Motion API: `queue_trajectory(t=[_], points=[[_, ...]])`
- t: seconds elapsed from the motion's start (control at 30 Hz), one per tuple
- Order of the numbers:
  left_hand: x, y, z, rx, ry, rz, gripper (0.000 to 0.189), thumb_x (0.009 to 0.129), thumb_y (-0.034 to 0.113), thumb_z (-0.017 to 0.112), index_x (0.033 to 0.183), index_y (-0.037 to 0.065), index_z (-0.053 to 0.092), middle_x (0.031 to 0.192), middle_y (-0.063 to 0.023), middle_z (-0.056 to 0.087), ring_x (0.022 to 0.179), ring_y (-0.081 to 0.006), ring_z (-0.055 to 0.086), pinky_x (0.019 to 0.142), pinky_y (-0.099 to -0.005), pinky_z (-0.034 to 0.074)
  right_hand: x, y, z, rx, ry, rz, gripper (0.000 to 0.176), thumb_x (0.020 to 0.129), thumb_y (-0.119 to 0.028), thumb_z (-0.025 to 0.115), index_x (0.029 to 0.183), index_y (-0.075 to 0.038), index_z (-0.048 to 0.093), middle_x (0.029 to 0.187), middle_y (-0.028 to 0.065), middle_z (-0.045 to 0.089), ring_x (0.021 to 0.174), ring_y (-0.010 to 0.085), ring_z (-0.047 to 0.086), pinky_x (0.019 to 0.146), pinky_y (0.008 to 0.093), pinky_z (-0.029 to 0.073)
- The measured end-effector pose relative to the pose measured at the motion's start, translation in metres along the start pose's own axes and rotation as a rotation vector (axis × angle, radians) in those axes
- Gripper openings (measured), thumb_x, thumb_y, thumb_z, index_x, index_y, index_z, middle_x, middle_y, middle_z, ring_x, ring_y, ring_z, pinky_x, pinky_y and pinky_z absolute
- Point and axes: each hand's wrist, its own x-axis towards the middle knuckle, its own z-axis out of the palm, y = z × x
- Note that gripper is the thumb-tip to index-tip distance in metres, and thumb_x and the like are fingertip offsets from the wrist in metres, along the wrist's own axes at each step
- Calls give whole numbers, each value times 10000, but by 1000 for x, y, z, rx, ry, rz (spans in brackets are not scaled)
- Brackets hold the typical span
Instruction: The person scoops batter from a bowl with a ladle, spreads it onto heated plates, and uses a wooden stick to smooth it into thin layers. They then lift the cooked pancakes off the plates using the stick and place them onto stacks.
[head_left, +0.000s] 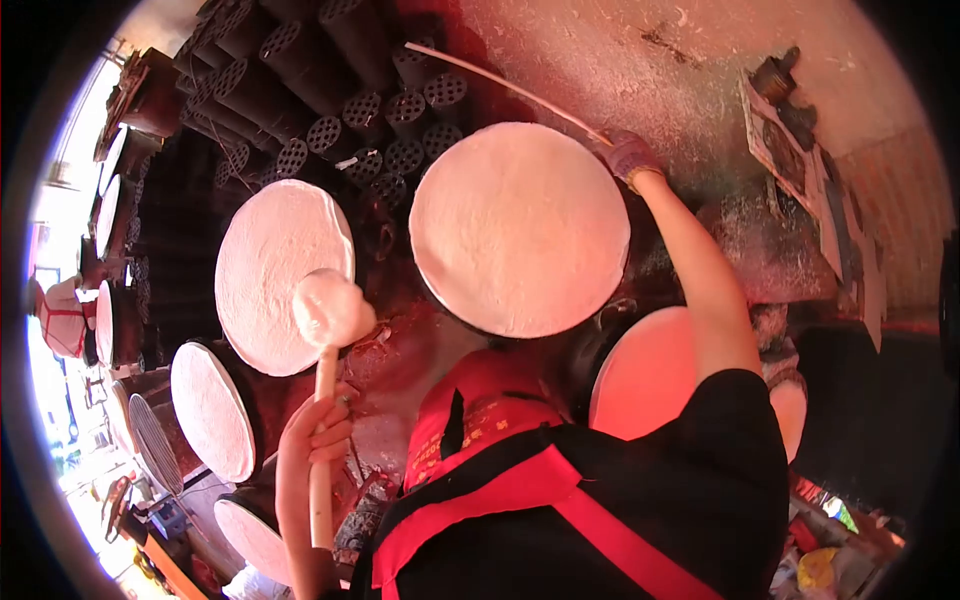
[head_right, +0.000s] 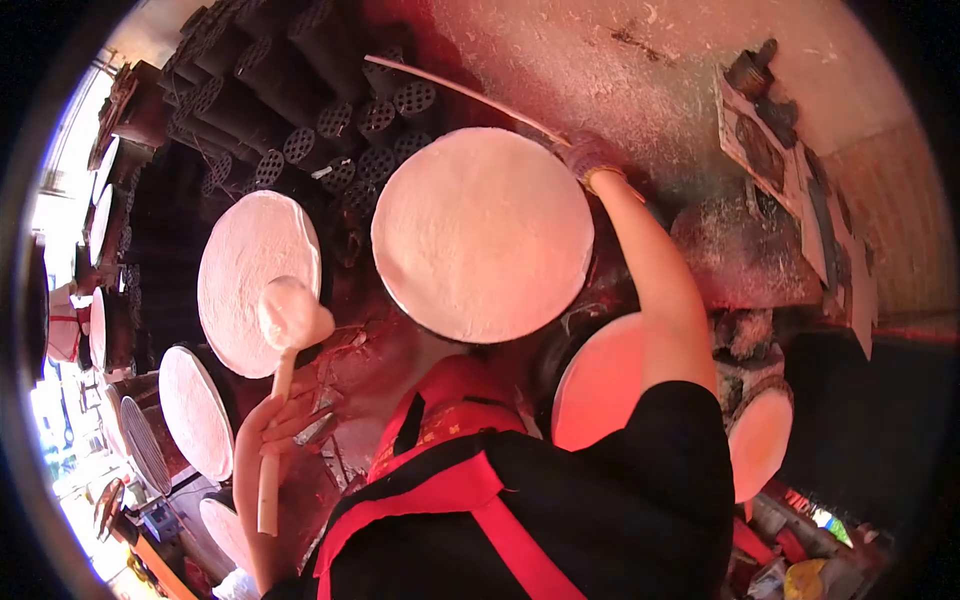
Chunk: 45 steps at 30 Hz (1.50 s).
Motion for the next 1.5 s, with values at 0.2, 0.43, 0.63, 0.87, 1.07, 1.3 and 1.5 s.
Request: queue_trajectory(t=[0.2, 0.43, 0.63, 0.87, 1.07, 1.3, 1.5], points=[[-24, -5, 35, -369, 6, 106, 303, 953, 84, 358, 1204, -84, 383, 717, -32, 367, 503, -51, 348, 358, -161, 316, 60, -36, 20, 226, -178, -109, 486, 787, -512, 588, 991, -78, 665, 886, 172, 660, 835, 288, 632, 740, 370, 475], [-36, -20, 49, -611, -83, 51, 328, 964, 96, 325, 1230, -94, 343, 734, -56, 351, 535, -88, 370, 407, -202, 363, 63, -59, 7, -142, -284, -377, 458, 729, -488, 661, 941, -82, 681, 827, 150, 652, 768, 259, 626, 712, 361, 472], [-49, -27, 20, -541, -135, -57, 313, 965, 98, 327, 1209, -94, 366, 707, -45, 345, 528, -76, 358, 394, -188, 352, -4, -64, -51, 51, -63, -458, 369, 746, -406, 662, 959, -105, 670, 900, 133, 659, 815, 295, 624, 740, 352, 478], [-57, -33, -46, -42, -109, -77, 241, 937, 58, 394, 1149, -49, 438, 699, -12, 364, 477, -29, 312, 315, -128, 258, -220, -138, -146, -8, 420, -538, 268, 742, -293, 690, 846, -48, 658, 760, 117, 629, 683, 235, 608, 634, 318, 467], [-61, -44, -88, 275, -67, -176, 241, 932, 44, 393, 1155, -36, 436, 705, -25, 381, 484, -31, 328, 341, -127, 259, -387, -142, -192, -254, 700, -59, 269, 756, -310, 676, 904, -86, 662, 775, 94, 633, 701, 240, 605, 656, 332, 460], [-90, -63, -85, 309, -364, -397, 251, 937, 124, 450, 1156, 2, 436, 681, 3, 378, 472, -23, 330, 343, -135, 247, -613, 52, -237, 654, 744, 337, 325, 859, -166, 539, 1127, 7, 599, 1030, 57, 632, 884, 111, 588, 783, 223, 454], [-31, -126, -86, 677, -196, -377, 107, 914, 126, 503, 982, 54, 461, 664, 41, 403, 459, -10, 320, 341, -142, 222, -810, 304, -261, 84, 647, 704, 347, 847, -233, 596, 1098, 6, 612, 1045, 76, 646, 887, 126, 611, 775, 259, 472]])
